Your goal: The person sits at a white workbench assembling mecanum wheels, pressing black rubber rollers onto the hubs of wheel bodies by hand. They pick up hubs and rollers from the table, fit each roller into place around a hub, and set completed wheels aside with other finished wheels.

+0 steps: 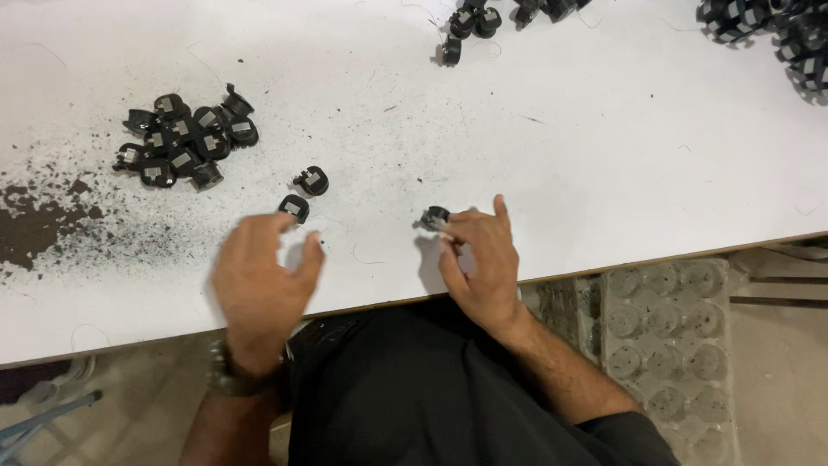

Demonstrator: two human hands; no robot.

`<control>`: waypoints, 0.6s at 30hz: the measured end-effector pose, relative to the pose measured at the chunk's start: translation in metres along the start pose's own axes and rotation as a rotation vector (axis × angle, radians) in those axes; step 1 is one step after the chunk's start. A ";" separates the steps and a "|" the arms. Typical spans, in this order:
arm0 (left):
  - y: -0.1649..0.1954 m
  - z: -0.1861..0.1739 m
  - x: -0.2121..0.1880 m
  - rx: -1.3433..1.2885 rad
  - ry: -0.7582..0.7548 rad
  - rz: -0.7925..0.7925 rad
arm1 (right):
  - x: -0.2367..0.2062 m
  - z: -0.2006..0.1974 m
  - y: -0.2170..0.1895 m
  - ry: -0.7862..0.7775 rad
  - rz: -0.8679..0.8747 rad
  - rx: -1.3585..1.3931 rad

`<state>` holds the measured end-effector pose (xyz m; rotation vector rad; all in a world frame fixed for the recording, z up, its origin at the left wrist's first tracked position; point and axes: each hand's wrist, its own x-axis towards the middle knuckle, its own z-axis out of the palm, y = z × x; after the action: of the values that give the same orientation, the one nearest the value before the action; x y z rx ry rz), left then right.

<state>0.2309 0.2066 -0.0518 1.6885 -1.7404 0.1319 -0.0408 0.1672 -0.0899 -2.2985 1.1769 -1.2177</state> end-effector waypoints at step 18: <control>0.045 0.022 -0.003 -0.238 -0.421 0.298 | 0.008 -0.007 -0.018 -0.336 -0.030 -0.059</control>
<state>0.1805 0.2041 -0.0525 1.3418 -2.2130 -0.3084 -0.0343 0.1732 -0.0706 -2.4485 1.0698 -0.7710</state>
